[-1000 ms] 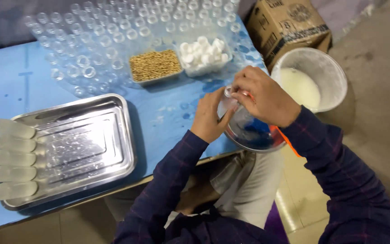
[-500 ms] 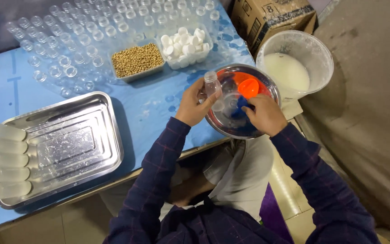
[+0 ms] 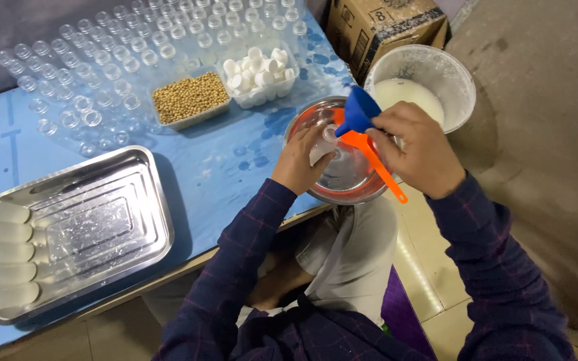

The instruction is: The person scoops a white liquid from a bucket using an orange ladle and pours it into small plastic bottles through a blue funnel. After filling each bottle, they place a white cap on it and set the bottle on a metal tray. The process is repeated for multiple bottles.

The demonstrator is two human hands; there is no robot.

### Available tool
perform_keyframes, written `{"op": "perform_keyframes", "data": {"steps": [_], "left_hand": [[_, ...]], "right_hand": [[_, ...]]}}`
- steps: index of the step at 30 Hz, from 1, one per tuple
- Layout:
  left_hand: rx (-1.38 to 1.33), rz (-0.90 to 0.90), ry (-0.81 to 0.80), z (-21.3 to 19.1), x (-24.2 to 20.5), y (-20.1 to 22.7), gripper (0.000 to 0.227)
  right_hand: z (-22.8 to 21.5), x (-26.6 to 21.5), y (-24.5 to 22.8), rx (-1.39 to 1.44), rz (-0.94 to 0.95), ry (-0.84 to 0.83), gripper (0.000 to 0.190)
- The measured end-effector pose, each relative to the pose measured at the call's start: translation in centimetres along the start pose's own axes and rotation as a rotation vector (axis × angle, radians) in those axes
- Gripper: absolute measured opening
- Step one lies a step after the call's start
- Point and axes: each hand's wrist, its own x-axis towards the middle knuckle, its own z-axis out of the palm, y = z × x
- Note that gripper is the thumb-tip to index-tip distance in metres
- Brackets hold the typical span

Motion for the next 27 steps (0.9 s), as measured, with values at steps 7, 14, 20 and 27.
{"op": "perform_keyframes", "data": {"steps": [7, 14, 20, 27], "left_hand": [[-0.026, -0.011, -0.048, 2.4, 0.7, -0.6, 0.052], [-0.096, -0.073, -0.061, 3.1, 1.0, -1.5, 0.052], [-0.027, -0.068, -0.066, 3.2, 1.7, -0.8, 0.048], [0.054, -0.088, -0.06, 5.3, 2.8, -1.8, 0.043]], "right_hand": [[0.1, -0.3, 0.0, -0.071, -0.097, -0.105, 0.029], [3.2, -7.0, 3.0, -0.397, 0.709, -0.411, 0.054], [4.9, -9.0, 4.6, -0.378, 0.855, -0.477, 0.043], [1.2, -8.5, 7.5, -0.386, 0.642, -0.073, 0.021]]}}
